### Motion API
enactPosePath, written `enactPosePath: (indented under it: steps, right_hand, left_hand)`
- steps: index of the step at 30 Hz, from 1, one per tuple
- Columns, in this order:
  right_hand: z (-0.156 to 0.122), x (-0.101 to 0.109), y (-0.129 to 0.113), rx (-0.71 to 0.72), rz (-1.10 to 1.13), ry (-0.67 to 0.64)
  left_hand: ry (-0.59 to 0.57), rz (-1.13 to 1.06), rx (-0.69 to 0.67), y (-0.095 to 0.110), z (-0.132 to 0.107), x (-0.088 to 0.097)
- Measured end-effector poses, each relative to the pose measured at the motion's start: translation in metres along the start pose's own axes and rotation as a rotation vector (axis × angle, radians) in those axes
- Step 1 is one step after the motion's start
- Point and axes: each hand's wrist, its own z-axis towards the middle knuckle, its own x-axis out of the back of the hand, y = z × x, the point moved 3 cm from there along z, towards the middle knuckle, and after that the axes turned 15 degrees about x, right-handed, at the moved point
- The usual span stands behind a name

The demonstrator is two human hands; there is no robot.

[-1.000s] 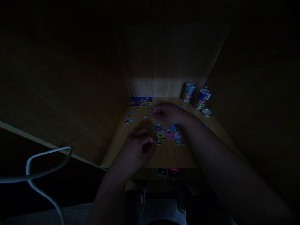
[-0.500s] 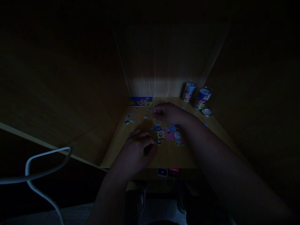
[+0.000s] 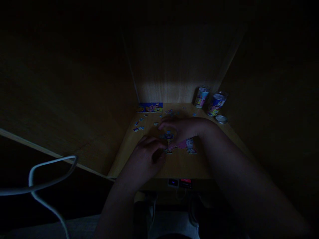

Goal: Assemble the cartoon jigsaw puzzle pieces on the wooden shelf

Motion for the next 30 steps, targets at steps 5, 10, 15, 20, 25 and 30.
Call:
enactPosePath:
  steps: [5, 10, 15, 20, 25, 30]
  right_hand:
    - [0.003, -0.009, 0.001, 0.019, -0.065, -0.029]
    - [0.004, -0.011, 0.006, 0.038, -0.099, -0.005]
    - [0.003, -0.01, 0.006, 0.02, -0.081, 0.015]
    - [0.003, -0.003, 0.003, 0.017, 0.025, 0.081]
    - [0.011, 0.005, 0.015, -0.092, -0.033, 0.337]
    - [0.014, 0.007, 0.032, -0.181, -0.193, 0.462]
  left_hand:
    - [0.006, 0.027, -0.017, 0.003, 0.0, -0.001]
    - [0.024, 0.093, -0.026, 0.005, 0.0, -0.001]
    - [0.03, 0.184, -0.045, 0.006, -0.002, -0.003]
    - [0.065, 0.203, -0.136, 0.034, -0.016, -0.009]
    - [-0.08, 0.208, -0.258, 0.08, -0.038, -0.026]
    - [-0.075, 0.241, -0.29, 0.09, -0.042, -0.032]
